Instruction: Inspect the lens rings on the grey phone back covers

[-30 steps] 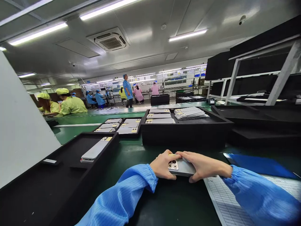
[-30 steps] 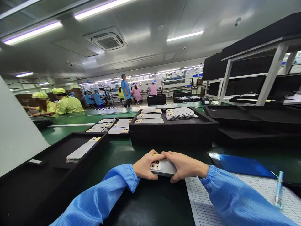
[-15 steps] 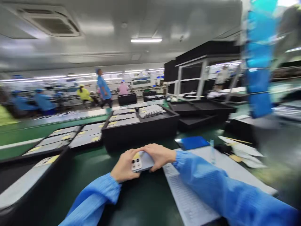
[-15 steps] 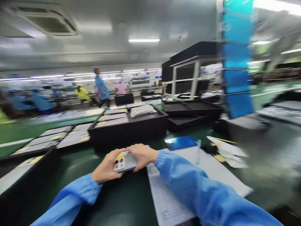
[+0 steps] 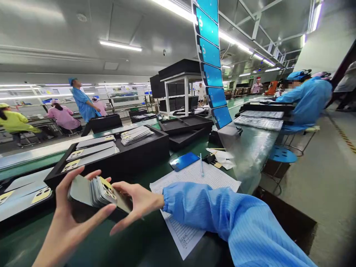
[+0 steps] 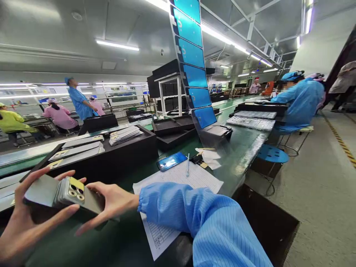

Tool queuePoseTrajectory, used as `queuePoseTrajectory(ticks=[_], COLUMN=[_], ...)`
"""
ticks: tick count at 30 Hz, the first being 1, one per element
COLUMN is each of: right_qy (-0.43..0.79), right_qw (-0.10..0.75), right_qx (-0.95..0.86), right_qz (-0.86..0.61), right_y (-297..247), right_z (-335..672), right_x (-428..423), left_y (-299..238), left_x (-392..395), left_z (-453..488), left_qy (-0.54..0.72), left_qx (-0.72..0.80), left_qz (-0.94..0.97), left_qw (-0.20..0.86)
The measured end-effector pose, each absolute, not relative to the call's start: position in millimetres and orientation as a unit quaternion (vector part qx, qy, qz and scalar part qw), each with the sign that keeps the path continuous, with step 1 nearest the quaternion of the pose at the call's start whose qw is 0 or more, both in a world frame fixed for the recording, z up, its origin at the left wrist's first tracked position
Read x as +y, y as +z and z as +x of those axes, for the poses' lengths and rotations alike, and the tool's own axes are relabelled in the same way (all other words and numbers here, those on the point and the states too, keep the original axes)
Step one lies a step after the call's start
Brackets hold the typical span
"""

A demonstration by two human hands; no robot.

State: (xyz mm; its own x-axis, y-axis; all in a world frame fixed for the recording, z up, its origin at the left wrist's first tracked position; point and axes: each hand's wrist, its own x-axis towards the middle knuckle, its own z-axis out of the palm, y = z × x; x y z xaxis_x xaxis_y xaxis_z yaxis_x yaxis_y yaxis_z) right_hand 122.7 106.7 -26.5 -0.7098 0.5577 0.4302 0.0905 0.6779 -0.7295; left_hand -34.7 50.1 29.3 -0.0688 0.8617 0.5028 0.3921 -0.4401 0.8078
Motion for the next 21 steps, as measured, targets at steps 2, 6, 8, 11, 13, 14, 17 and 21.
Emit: queuePoseTrajectory(ticks=[2,6,8,11,13,14,17,21], right_qy=[0.401,0.416,0.422,0.437,0.442,0.441,0.433,0.465], right_qw=[0.368,0.403,0.383,0.351,0.345,0.347,0.353,0.344], right_qx=[-0.825,-0.808,-0.813,-0.817,-0.817,-0.816,-0.819,-0.807], right_qz=[-0.149,-0.107,-0.122,-0.134,-0.134,-0.136,-0.133,-0.115], right_y=[-37,-51,-54,-57,-59,-59,-55,-44], right_z=[116,109,109,110,110,110,110,112], right_x=[102,106,109,109,108,107,106,110], left_y=[24,9,2,-5,-7,-6,-4,-9], left_x=[46,54,60,64,63,62,60,65], left_z=[-28,-28,-31,-32,-30,-28,-26,-31], left_qy=[0.519,0.444,0.408,0.377,0.365,0.364,0.384,0.441], left_qx=[0.472,0.467,0.456,0.455,0.462,0.466,0.47,0.462], left_qz=[0.681,0.748,0.776,0.791,0.794,0.793,0.779,0.748], left_qw=[0.21,0.161,0.152,0.159,0.153,0.15,0.159,0.181])
